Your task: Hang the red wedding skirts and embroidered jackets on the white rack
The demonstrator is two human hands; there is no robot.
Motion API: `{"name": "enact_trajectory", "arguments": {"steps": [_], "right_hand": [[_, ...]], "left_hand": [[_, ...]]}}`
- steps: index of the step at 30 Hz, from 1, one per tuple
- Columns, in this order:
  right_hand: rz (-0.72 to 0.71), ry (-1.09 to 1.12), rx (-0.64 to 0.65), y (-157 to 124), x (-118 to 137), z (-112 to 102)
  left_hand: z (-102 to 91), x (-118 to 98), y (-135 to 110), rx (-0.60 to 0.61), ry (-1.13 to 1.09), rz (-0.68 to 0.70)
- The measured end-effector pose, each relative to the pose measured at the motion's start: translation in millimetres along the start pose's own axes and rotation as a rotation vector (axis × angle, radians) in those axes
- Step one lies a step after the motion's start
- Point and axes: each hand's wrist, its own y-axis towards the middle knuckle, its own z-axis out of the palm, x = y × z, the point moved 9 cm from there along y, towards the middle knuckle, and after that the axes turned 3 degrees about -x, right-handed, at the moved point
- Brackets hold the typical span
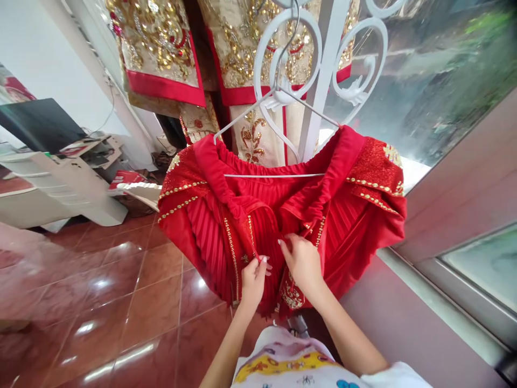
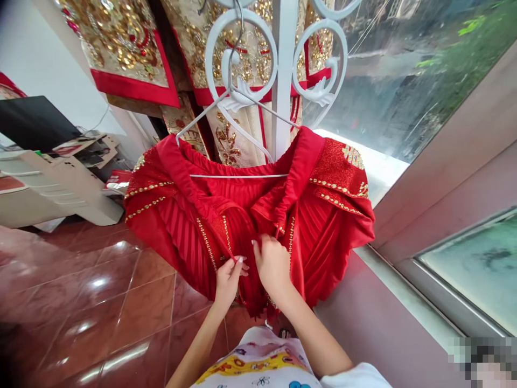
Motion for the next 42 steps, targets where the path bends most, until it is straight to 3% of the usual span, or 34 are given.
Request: {"name": "enact_trajectory", "arguments": {"steps": [5, 10, 16, 20, 22, 26, 33, 38, 42], "right_hand": [[0.067, -0.076, -0.056, 28.2, -3.2, 35.1], [0.046, 0.054, -0.023, 31.9, -10.0, 49.9], [0.005, 0.414, 0.007, 21.7, -15.5, 57.5], [0.018, 0.919, 0.193, 12.6, -11.6, 74.4], [0.071, 1.06, 0.206, 11.1, -12.5, 78.2], [0.12, 1.129, 0.164, 13.5, -8.5, 76.3], [0.224, 1.301, 0.263, 16.2, 13.0, 57.3], [0.255, 1.491, 0.232, 14.1, 16.2, 40.1], [0.235, 1.503, 0.177, 6.4, 14.2, 44.9]], "left_hand": [[9.2, 1.2, -10.1, 0.015, -0.011, -0.021], [17.5, -0.3, -22.5, 0.044, -0.026, -0.013], [16.6, -0.4, -23.0, 0.048, 0.039, 0.008], [9.6, -15.7, -10.3, -0.121, 0.304, 0.201], [17.2, -23.2, -2.7, -0.136, 0.48, 0.29], [32.3, -26.4, 11.2, -0.089, 0.673, 0.353], [33.4, -28.4, 11.2, -0.052, 0.762, 0.352], [35.3, -37.8, 6.9, -0.021, 0.811, 0.336], [19.0, -62.2, 4.4, -0.249, 0.845, 0.401]]}}
